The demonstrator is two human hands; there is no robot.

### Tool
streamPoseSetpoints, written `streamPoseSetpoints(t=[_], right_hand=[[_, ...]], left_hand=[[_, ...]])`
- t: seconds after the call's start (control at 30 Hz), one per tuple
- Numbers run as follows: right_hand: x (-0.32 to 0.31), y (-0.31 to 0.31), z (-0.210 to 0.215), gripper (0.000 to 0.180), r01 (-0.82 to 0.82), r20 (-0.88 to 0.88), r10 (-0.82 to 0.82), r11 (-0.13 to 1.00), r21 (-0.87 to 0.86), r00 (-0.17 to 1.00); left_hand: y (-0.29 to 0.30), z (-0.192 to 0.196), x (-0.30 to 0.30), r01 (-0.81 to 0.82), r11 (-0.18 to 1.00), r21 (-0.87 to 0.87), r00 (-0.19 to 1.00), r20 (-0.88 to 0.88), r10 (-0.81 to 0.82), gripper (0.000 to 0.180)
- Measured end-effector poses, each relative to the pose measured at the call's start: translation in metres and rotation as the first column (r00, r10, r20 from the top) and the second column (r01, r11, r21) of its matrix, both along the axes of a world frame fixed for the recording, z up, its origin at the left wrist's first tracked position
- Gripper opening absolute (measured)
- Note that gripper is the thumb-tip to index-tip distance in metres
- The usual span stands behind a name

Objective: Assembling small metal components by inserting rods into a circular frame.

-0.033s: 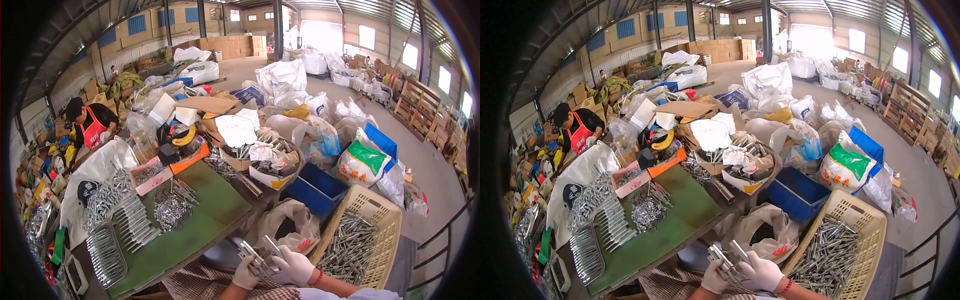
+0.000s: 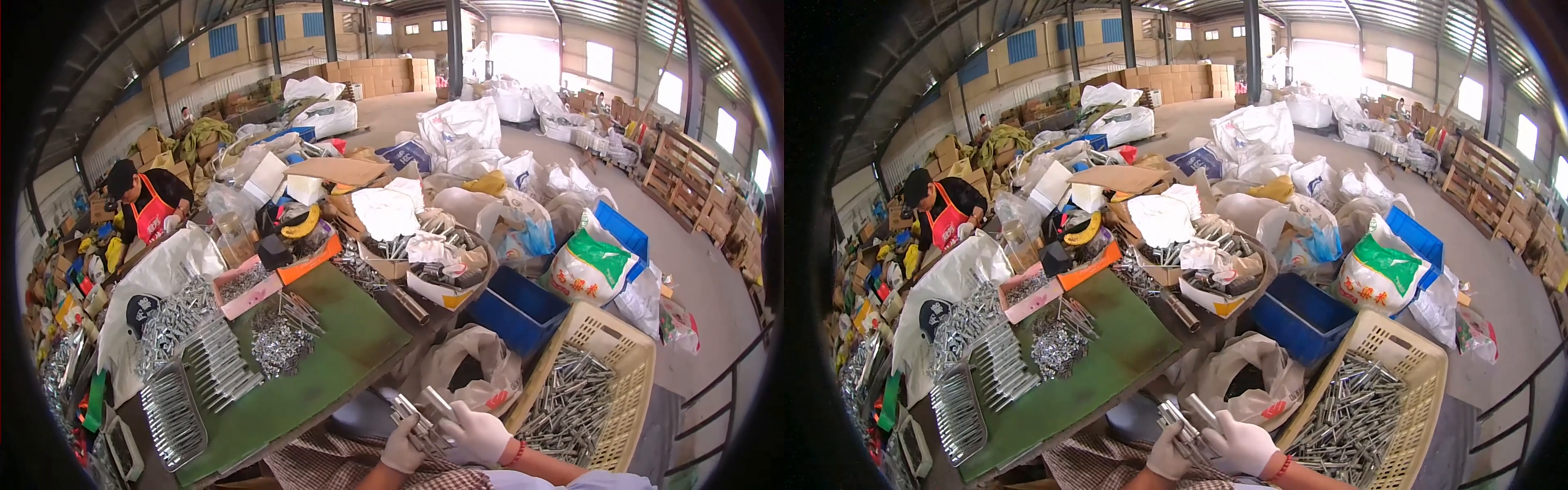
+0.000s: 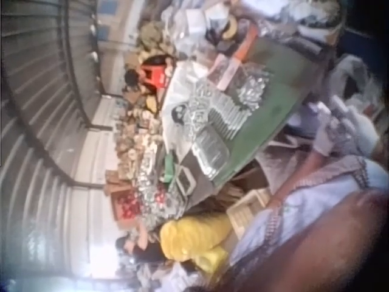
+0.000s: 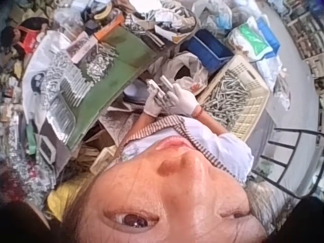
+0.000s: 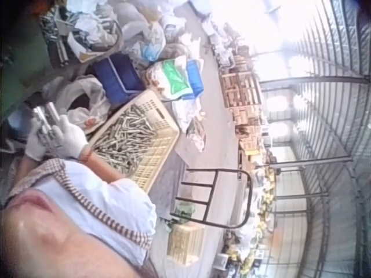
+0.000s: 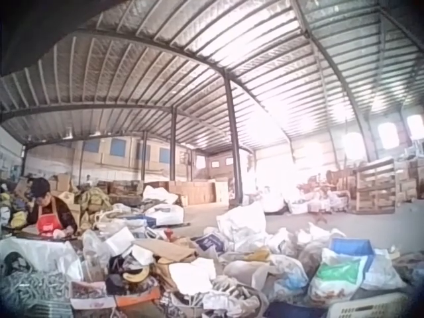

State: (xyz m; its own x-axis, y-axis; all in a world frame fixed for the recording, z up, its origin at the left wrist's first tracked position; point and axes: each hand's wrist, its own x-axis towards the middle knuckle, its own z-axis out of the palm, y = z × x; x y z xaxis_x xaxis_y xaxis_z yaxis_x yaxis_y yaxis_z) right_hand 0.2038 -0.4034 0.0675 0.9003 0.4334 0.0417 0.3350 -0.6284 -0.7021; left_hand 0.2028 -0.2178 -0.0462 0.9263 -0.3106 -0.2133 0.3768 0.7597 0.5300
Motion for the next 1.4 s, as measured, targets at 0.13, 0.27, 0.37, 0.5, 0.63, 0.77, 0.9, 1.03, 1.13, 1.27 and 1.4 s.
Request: streamPoseSetpoints(t=[0.13,0.27,0.37,0.5,0.63,0.77,0.9,1.03,1.13,1.27,1.4], right_hand=[[-0.001,0.020,0.007,0.048,-0.007,-0.074,-0.017,0.950,-0.312,0.997],[0.005,0.002,0.027,0.049,-0.173,-0.180,0.132,0.957,-0.234,0.975],[0.020,-0.023,0.008,0.035,-0.059,-0.010,0.058,0.981,-0.185,0.998],[0.024,-0.004,0.037,0.026,0.219,-0.049,-0.213,0.953,0.211,0.976],[0.029,0.021,0.012,0.022,0.265,0.093,-0.288,0.942,0.205,0.953],[0.027,0.037,-0.004,0.024,0.285,0.303,-0.324,0.944,0.167,0.896],[0.031,0.045,-0.012,0.024,0.386,-0.110,-0.374,0.832,0.399,0.921],[0.038,0.045,-0.017,0.027,0.479,-0.393,-0.288,0.662,0.577,0.873],[0.032,0.053,-0.019,0.039,0.417,-0.246,-0.339,0.785,0.458,0.908],[0.015,0.058,-0.011,0.043,0.157,0.055,-0.185,0.930,0.332,0.981],[0.028,0.019,-0.022,0.035,0.166,0.335,-0.269,0.938,0.305,0.903]], left_hand=[[-0.005,-0.005,0.005,0.025,0.974,-0.225,0.977,-0.201,-0.071,0.023],[0.007,0.006,0.009,0.005,0.981,-0.193,0.982,-0.186,-0.041,0.021],[0.001,0.010,0.009,-0.061,0.990,-0.126,0.977,-0.212,0.033,0.021],[-0.002,-0.007,0.006,0.021,0.989,-0.143,0.965,-0.255,-0.058,0.026],[-0.008,-0.010,-0.001,0.326,0.876,-0.356,0.928,-0.057,-0.369,0.046],[-0.010,-0.011,-0.001,0.304,0.926,-0.223,0.943,-0.064,-0.325,0.054],[-0.013,-0.021,0.005,0.280,0.955,-0.097,0.934,-0.204,-0.294,0.050],[-0.014,-0.024,0.004,0.308,0.922,-0.234,0.934,-0.109,-0.339,0.040],[-0.018,-0.033,-0.002,0.249,0.928,-0.278,0.946,-0.136,-0.294,0.039],[-0.019,-0.004,-0.001,0.171,0.966,-0.195,0.947,-0.236,-0.216,0.037],[-0.007,-0.017,0.004,0.334,0.924,-0.189,0.919,-0.151,-0.363,0.035]])
